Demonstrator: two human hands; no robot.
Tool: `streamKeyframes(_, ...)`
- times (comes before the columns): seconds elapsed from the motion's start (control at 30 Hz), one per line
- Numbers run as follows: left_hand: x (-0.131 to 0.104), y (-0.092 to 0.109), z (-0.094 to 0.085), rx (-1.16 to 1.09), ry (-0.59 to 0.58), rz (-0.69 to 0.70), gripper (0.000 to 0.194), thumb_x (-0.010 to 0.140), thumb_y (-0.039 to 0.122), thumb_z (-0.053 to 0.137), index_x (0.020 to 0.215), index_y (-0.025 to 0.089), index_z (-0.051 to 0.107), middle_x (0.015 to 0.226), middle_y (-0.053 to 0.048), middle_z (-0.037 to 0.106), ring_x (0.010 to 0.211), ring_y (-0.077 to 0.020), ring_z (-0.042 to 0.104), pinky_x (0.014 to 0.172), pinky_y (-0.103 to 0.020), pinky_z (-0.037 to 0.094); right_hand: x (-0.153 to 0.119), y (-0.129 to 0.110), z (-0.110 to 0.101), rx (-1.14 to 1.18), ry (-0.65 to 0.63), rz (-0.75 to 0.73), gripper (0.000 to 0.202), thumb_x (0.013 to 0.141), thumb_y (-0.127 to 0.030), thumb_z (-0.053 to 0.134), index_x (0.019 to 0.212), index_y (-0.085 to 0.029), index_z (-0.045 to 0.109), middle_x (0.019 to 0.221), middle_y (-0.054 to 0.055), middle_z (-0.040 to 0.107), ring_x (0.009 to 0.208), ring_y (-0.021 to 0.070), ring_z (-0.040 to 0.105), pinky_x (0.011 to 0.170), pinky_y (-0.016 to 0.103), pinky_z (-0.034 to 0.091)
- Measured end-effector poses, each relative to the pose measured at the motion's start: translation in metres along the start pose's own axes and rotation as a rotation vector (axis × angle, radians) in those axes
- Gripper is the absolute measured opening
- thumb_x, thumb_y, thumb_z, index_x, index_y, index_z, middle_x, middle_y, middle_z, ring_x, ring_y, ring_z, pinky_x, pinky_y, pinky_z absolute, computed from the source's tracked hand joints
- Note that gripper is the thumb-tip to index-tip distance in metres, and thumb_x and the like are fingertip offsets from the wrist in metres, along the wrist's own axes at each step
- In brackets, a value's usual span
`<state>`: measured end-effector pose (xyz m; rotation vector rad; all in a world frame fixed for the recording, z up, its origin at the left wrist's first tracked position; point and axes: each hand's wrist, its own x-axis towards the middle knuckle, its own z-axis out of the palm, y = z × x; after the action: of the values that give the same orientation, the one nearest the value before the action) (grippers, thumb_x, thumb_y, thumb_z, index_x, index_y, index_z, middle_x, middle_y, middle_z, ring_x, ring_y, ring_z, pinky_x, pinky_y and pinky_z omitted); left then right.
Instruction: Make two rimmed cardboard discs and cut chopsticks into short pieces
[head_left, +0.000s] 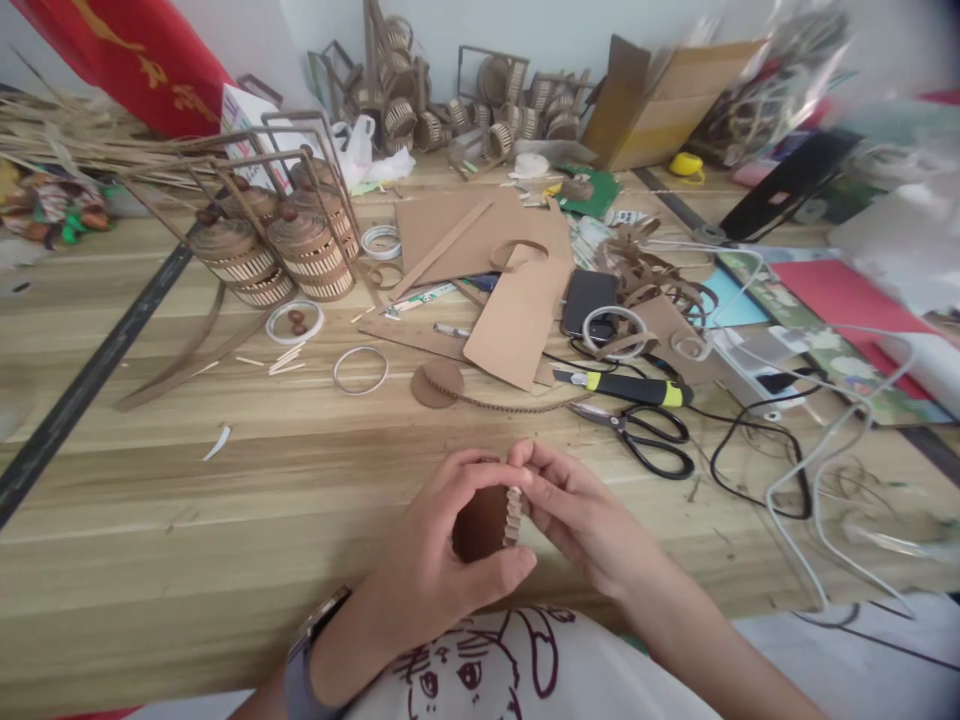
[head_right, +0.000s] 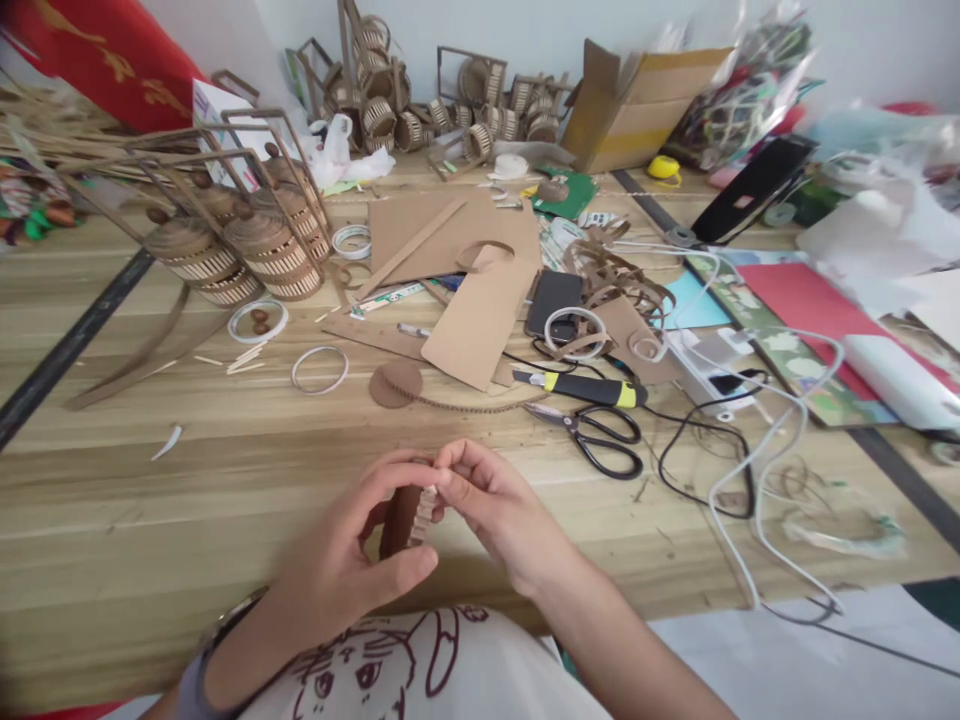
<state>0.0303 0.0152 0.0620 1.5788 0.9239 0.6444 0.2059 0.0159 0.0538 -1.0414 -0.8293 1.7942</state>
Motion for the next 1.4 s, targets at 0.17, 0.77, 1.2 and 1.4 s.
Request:
streamKeyframes(0.17,0.000,-0.003,-0.003,0.013,0.033,-0.082,0.036,0.084,0.036,0.066,0.117,0.032,0.054,0.130,-0.002,0.053,0.109,-0.0215,0.055,0.097,-0.036,0.045,-0.015,-0.004,-0.057,-0.697,0.238,-0.174,0.025,0.093,-0.047,0.050,0.092,-0.023,0.057,0.080,0.002,0.065,0.075,0.0171,0.062,0.072,0.031,0.051)
streamKeyframes(0.77,0.000,-0.017,0.001,-0.287,0.023,-0.221,0.050,0.084,0.040,0.067,0.130,0.031,0.050,0.117,-0.005,0.059,0.095,-0.0196,0.060,0.083,-0.034,0.052,-0.038,-0.040,-0.140,-1.567,0.243,-0.368,0.045,0.088,-0.044,0.055,0.130,-0.029,0.051,0.106,0.009,0.065,0.090,0.0291,0.066,0.073,0.040,0.054)
streamKeyframes(1.2,0.001,-0.012,0.001,-0.212,0.011,-0.220,0.072,0.077,0.043,0.073,0.140,0.029,0.041,0.131,-0.010,0.055,0.115,-0.0289,0.057,0.095,-0.044,0.049,-0.027,-0.021,-0.042,-1.351,-0.082,-0.422,0.048,0.077,-0.060,0.069,0.103,-0.022,0.054,0.085,0.004,0.057,0.071,0.0196,0.058,0.058,0.028,0.049)
streamKeyframes(1.4,0.002,-0.009,0.001,-0.120,0.032,-0.205,0.065,0.076,0.040,0.072,0.134,0.030,0.044,0.132,-0.008,0.055,0.112,-0.0281,0.058,0.094,-0.045,0.049,-0.024,-0.021,-0.037,-1.356,-0.096,-0.441,0.047,0.078,-0.056,0.070,0.105,-0.022,0.053,0.086,0.004,0.057,0.072,0.0196,0.060,0.059,0.028,0.050)
